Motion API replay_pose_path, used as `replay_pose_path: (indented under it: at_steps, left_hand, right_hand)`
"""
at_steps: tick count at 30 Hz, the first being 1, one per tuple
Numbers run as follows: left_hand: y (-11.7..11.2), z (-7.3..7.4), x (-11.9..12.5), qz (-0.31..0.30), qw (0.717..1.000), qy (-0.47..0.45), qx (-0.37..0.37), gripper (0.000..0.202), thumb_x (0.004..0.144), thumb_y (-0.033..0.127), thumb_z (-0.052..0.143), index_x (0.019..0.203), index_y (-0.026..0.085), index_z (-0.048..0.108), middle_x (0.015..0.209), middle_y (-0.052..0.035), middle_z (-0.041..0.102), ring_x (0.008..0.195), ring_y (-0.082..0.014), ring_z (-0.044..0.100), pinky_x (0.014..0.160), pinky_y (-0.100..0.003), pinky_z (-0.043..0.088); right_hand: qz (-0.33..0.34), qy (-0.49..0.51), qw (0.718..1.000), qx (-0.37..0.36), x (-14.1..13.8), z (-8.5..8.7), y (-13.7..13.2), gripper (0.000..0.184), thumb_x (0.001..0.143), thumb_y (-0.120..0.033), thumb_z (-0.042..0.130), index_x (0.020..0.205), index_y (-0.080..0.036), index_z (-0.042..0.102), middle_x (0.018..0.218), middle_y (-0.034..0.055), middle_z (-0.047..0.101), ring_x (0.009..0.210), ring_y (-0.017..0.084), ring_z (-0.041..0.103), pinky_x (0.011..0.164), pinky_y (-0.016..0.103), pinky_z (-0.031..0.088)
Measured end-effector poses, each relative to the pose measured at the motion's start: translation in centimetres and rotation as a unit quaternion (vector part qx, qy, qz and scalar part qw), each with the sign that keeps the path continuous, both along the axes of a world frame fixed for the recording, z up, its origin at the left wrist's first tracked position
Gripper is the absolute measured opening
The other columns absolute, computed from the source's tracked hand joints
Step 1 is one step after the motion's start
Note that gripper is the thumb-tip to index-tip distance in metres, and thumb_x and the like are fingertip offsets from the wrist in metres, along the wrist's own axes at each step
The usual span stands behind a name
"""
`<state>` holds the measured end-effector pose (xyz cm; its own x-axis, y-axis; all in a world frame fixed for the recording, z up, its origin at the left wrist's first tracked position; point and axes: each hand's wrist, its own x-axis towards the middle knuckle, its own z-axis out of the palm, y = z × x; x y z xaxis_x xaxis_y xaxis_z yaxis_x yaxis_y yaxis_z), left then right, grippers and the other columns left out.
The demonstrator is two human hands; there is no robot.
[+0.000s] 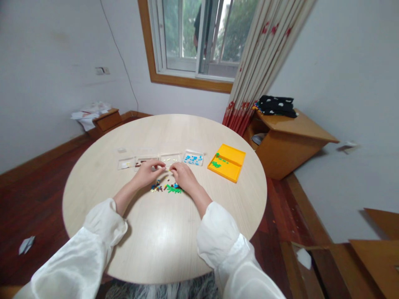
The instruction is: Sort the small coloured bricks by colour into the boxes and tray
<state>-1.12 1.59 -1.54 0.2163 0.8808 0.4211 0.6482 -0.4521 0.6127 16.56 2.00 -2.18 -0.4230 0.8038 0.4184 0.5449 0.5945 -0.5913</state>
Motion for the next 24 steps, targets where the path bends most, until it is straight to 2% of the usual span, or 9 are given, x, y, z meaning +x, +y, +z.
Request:
replay_pose_path:
  at_steps: [10, 16, 20, 24]
  left_hand:
    - [-0.3, 0.1, 0.6, -0.04, 0.999, 0.001, -0.002, 0.009, 0.072, 0.026, 0.063, 0.076, 0.019, 0.068, 0.075, -0.002, 0.068, 0.07, -0.0151, 0.057, 0.07, -0.028, 0.044]
    - [-0.4, 0.5, 0.6, -0.037, 0.999, -0.002, -0.012, 0.013, 0.075, 0.029, 0.059, 0.072, 0.018, 0.066, 0.073, -0.0025, 0.067, 0.069, -0.0149, 0.057, 0.068, -0.027, 0.043]
    - [-0.2, 0.7, 0.0, 0.007, 1.0, -0.019, -0.014, 0.015, 0.075, 0.028, 0.054, 0.073, 0.018, 0.065, 0.074, -0.0025, 0.067, 0.067, -0.0147, 0.054, 0.067, -0.027, 0.043]
    - [0.0, 1.1, -0.9, 0.099, 0.994, -0.053, 0.014, 0.015, 0.075, 0.028, 0.052, 0.075, 0.017, 0.063, 0.074, -0.0029, 0.065, 0.065, -0.0135, 0.052, 0.064, -0.025, 0.042]
  right_hand:
    - [0.007, 0.059, 0.998, -0.009, -0.1, 0.0, -0.2, 0.015, 0.079, -0.008, 0.049, 0.084, -0.017, 0.06, 0.079, 0.0019, 0.063, 0.077, 0.014, 0.056, 0.073, 0.026, 0.042]
    - [0.016, 0.062, 0.998, -0.012, -0.3, 0.1, -0.4, 0.015, 0.081, -0.01, 0.049, 0.087, -0.017, 0.061, 0.084, 0.0028, 0.064, 0.081, 0.013, 0.058, 0.076, 0.025, 0.043]
    - [0.026, 0.01, 0.999, -0.02, -0.4, 0.3, -0.6, 0.015, 0.08, -0.008, 0.051, 0.085, -0.016, 0.062, 0.085, 0.0036, 0.064, 0.083, 0.014, 0.057, 0.08, 0.027, 0.042]
    - [0.059, -0.046, 0.997, -0.019, -0.3, 0.2, -0.5, 0.012, 0.08, -0.007, 0.054, 0.081, -0.014, 0.064, 0.081, 0.0042, 0.063, 0.082, 0.013, 0.056, 0.08, 0.027, 0.041]
